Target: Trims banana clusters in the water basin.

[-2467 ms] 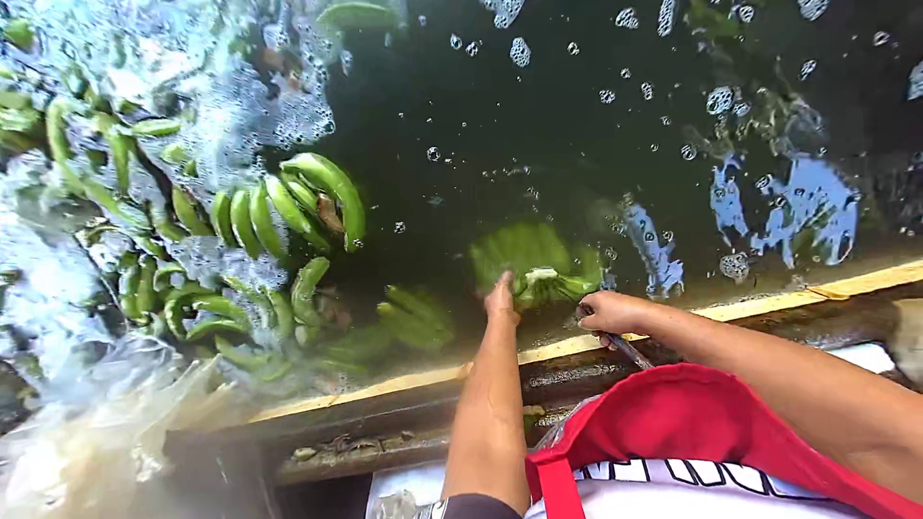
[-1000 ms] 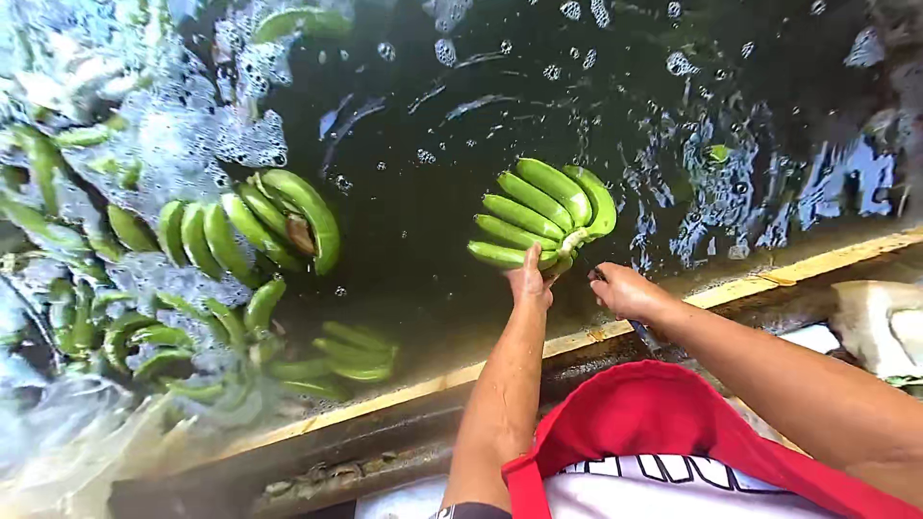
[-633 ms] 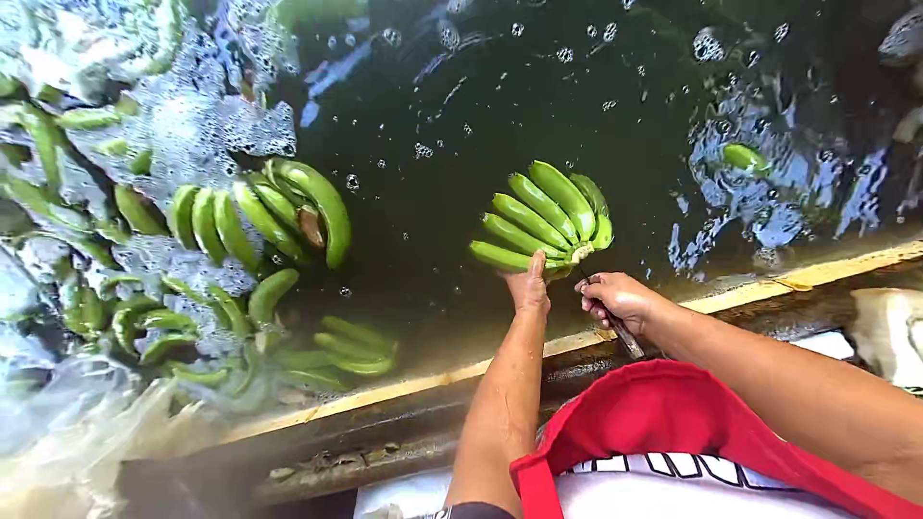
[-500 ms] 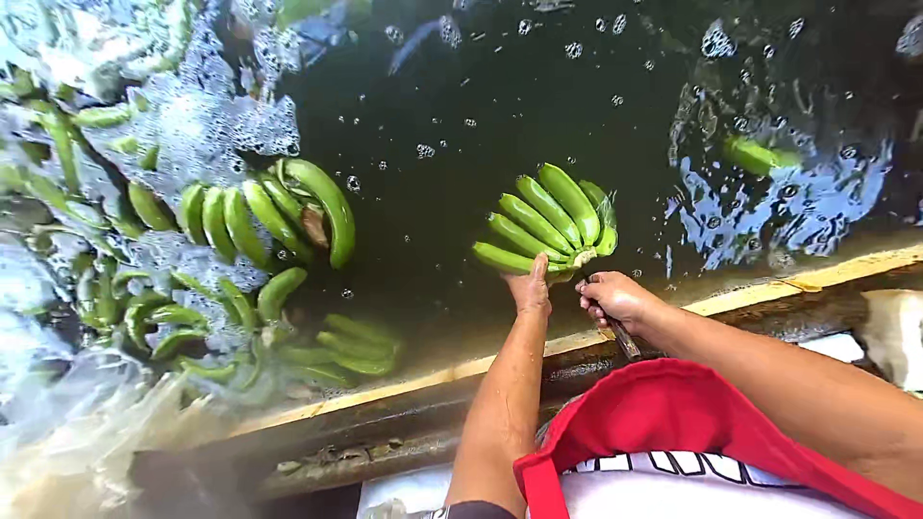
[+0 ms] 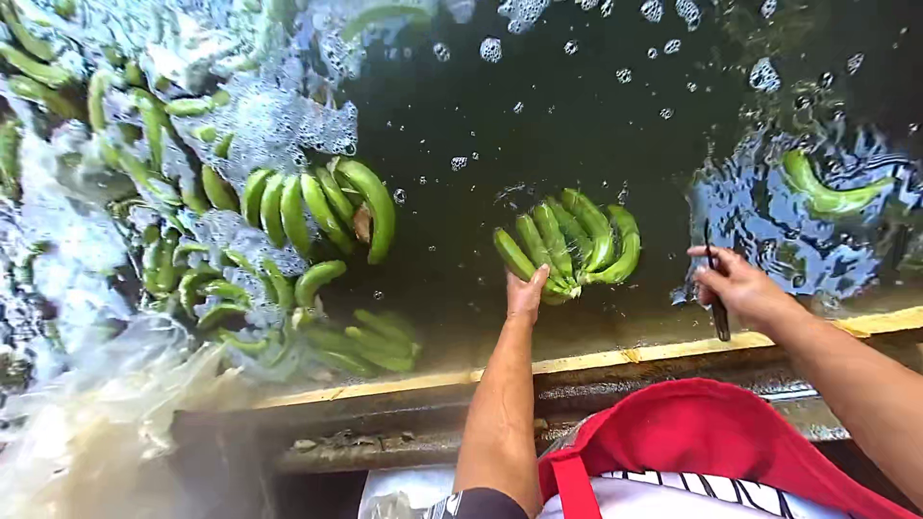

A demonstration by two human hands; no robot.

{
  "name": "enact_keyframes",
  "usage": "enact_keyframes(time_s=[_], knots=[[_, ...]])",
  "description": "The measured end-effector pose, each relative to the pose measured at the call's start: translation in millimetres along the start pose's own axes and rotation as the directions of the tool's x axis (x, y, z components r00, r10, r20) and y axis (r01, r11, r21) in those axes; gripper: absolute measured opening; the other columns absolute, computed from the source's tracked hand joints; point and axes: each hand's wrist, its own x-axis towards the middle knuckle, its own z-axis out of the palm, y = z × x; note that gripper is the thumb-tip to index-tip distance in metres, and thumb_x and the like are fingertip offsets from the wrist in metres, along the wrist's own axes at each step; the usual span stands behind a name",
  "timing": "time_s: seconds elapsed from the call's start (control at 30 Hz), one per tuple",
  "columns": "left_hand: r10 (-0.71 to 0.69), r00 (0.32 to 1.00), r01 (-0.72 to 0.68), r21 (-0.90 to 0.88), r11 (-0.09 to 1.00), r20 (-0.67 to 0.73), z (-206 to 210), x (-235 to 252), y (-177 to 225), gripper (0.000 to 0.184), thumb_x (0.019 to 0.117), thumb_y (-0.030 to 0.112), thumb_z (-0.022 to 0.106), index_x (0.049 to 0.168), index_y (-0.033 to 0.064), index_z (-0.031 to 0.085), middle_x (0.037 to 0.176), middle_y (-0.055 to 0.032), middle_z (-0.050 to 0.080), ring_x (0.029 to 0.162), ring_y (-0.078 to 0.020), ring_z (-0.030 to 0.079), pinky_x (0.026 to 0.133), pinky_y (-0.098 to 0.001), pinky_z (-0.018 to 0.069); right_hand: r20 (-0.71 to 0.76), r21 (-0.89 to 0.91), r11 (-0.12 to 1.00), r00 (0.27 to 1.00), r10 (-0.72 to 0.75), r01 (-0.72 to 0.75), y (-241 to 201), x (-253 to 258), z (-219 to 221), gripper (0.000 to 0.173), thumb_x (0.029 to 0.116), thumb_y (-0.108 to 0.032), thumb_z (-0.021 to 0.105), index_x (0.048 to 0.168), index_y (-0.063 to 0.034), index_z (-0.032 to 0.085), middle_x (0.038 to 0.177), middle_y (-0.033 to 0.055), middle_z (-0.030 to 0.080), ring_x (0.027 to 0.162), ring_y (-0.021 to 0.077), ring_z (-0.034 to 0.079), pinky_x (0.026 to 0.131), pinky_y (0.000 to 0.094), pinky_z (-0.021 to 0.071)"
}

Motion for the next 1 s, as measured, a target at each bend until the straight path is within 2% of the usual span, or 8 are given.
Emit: enact_keyframes(time_s=[0.17, 0.27, 0.43, 0.53, 0.67, 0.87, 0.93, 1.0], knots=[[-0.218, 0.976, 0.218, -0.126, 0.968, 0.013, 0, 9, 10, 0.054, 0.1068, 0.031, 0.055, 0.150, 0.0021, 0.039, 0.128, -0.0240, 0.061, 0.109, -0.0294, 0.064, 0.094, -0.0462, 0.0539, 0.003, 0.317, 0.928, 0.978, 0.207, -0.198, -32, 65, 50, 0.044, 0.1081, -0.029, 0.054, 0.145, -0.0056, 0.044, 0.084, 0.0050, 0.052, 0.059, 0.0081, 0.047, 0.055, 0.0252, 0.0444], [-0.265, 0.957, 0.286, -0.230, 0.930, 0.121, -3, 19, 17, 0.048, 0.1106, 0.038, 0.042, 0.140, 0.0009, 0.049, 0.113, -0.0183, 0.066, 0.097, -0.0240, 0.066, 0.087, -0.0429, 0.0561, 0.050, 0.222, 0.967, 0.992, 0.115, -0.124, -48, 75, 68, 0.044, 0.1027, -0.021, 0.065, 0.137, 0.0029, 0.051, 0.103, 0.0162, 0.061, 0.074, 0.0158, 0.055, 0.068, 0.0337, 0.0497], [0.010, 0.954, 0.153, -0.514, 0.844, 0.300, -11, 1, 15, 0.045, 0.1074, 0.033, 0.022, 0.130, 0.0033, 0.047, 0.096, -0.0083, 0.069, 0.083, -0.0154, 0.069, 0.075, -0.0359, 0.0594, 0.045, 0.179, 0.973, 0.987, -0.154, 0.144, -85, 25, 52, 0.042, 0.0998, -0.014, 0.067, 0.136, 0.0026, 0.054, 0.106, 0.0128, 0.064, 0.071, 0.0086, 0.057, 0.061, 0.0261, 0.0486], [0.244, 0.942, -0.022, -0.681, 0.732, 0.232, -11, -32, 5, 0.035, 0.1012, 0.029, 0.032, 0.116, 0.0065, 0.055, 0.090, -0.0019, 0.073, 0.082, -0.0107, 0.071, 0.073, -0.0320, 0.0609, 0.005, 0.117, 0.929, 0.935, -0.354, 0.352, -99, -31, 40, 0.044, 0.0957, -0.014, 0.071, 0.134, 0.0030, 0.058, 0.107, 0.0113, 0.067, 0.073, 0.0059, 0.059, 0.065, 0.0247, 0.0508], [0.504, 0.851, -0.210, -0.784, 0.585, 0.147, -35, -100, 2, 0.038, 0.0825, 0.049, 0.077, 0.100, 0.0155, 0.069, 0.088, 0.0029, 0.076, 0.083, -0.0061, 0.073, 0.075, -0.0274, 0.0612, 0.034, -0.019, 0.787, 0.787, -0.616, 0.617, -112, -122, 38, 0.052, 0.0914, -0.017, 0.075, 0.137, 0.0032, 0.059, 0.119, 0.0159, 0.070, 0.099, 0.0126, 0.068, 0.089, 0.0313, 0.0551], [0.684, 0.688, -0.631, -0.666, 0.399, -0.242, -96, -230, -45, 0.038, 0.1045, 0.045, 0.050, 0.109, 0.0102, 0.064, 0.095, 0.0037, 0.073, 0.088, -0.0016, 0.069, 0.078, -0.0228, 0.0579, 0.319, 0.011, 0.456, 0.429, -0.845, 0.890, -91, -219, 72, 0.058, 0.0891, -0.018, 0.076, 0.139, 0.0061, 0.058, 0.121, 0.0189, 0.070, 0.106, 0.0170, 0.068, 0.096, 0.0324, 0.0531], [0.509, 0.723, -0.690, -0.525, 0.498, -0.467, -97, -293, -68, 0.038, 0.1121, 0.024, 0.026, 0.117, -0.0019, 0.054, 0.095, -0.0020, 0.068, 0.087, -0.0019, 0.064, 0.078, -0.0199, 0.0548, 0.448, 0.030, 0.350, 0.301, -0.842, 0.936, -84, -248, 87, 0.057, 0.0892, -0.019, 0.075, 0.138, 0.0053, 0.060, 0.117, 0.0179, 0.071, 0.100, 0.0165, 0.068, 0.092, 0.0319, 0.0538], [0.229, 0.714, -0.617, -0.441, 0.652, -0.662, -79, -381, -71, 0.033, 0.1111, 0.002, 0.024, 0.130, -0.0162, 0.044, 0.110, -0.0159, 0.058, 0.097, -0.0075, 0.056, 0.089, -0.0191, 0.0475, 0.600, 0.055, 0.259, 0.175, -0.781, 0.964, -77, -277, 103, 0.054, 0.0900, -0.018, 0.075, 0.136, 0.0061, 0.061, 0.116, 0.0204, 0.071, 0.100, 0.0203, 0.067, 0.092, 0.0346, 0.0526]])
